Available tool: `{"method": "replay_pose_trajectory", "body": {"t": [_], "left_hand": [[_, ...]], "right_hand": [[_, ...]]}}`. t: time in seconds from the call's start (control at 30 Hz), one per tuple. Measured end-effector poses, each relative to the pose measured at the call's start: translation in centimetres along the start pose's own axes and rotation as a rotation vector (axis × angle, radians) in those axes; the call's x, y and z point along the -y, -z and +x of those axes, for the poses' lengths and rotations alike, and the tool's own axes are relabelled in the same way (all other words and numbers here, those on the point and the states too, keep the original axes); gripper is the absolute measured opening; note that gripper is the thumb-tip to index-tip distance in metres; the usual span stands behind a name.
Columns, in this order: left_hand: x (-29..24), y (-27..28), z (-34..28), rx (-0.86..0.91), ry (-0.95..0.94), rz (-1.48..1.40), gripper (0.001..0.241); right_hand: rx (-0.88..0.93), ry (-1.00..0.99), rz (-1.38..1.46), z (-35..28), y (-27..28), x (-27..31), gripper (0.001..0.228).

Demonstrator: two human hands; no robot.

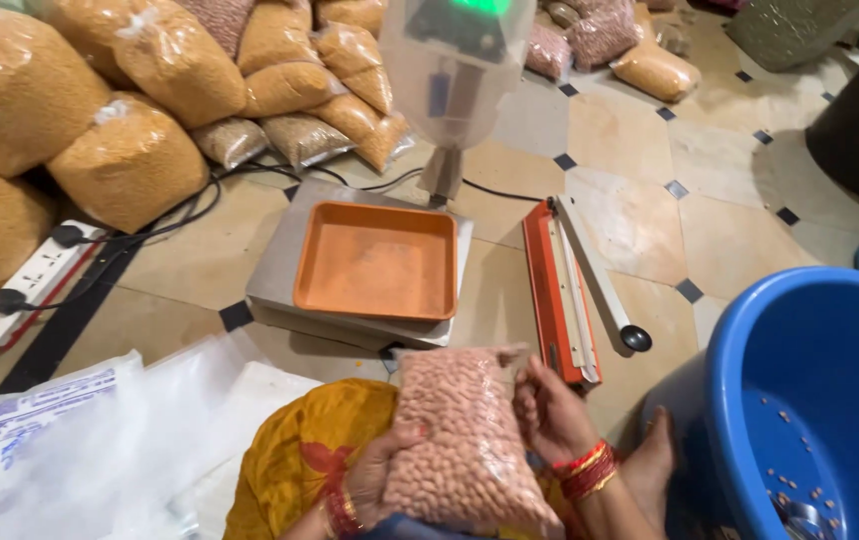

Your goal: Measuring peanuts into plastic bags using a scale and sealing them with a heat sealer.

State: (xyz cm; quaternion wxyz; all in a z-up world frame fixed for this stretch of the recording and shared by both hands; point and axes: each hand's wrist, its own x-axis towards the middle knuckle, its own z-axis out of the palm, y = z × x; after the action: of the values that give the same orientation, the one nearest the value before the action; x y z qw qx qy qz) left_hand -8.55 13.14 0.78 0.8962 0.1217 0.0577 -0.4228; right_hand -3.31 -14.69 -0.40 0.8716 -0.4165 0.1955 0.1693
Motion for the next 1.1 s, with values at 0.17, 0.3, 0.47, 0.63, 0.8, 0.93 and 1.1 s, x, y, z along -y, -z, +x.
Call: {"method": "replay_pose_trajectory", "body": {"t": [0.17, 0.3, 0.47, 0.63, 0.8, 0.93, 1.1], "left_hand": [[-12.9, -8.4, 0.4, -0.22, -0.428, -0.09, 0.056], [-37.5, -13.6, 6.6, 0.155, -1.162, 0.257, 0.046], [-36.4, -19.6, 14.6, 0.182, -1.09, 0.458, 0.046], [-16.3, -3.0, 21.1, 0.027, -0.238, 0.808, 0.059], [-4.4, -1.2, 8.8, -0.102, -0.082, 1.668, 0.053], [-7.0, 1.6, 0.5, -0.409, -0.244, 2.088, 0.043], [-12.8, 12.4, -11.2, -1.042, -0.442, 1.975, 0.04]], "right_hand": [[-0.011, -0.222, -0.001, 2.5, 5.7, -4.4, 0.031], [-0.198, -0.322, 0.01, 3.5, 8.0, -5.5, 0.03], [-0.246, -0.231, -0.02, 3.0, 6.3, -4.7, 0.028], [-0.113, -0.123, -0.167, 1.0, 5.1, -4.5, 0.024], [0.026, -0.005, -0.4, -4.9, 3.1, -0.1, 0.023], [0.066, 0.108, -0.603, -7.8, 4.5, 0.6, 0.02], [-0.06, 0.14, -1.06, -7.7, 8.1, -3.5, 0.027]]}}
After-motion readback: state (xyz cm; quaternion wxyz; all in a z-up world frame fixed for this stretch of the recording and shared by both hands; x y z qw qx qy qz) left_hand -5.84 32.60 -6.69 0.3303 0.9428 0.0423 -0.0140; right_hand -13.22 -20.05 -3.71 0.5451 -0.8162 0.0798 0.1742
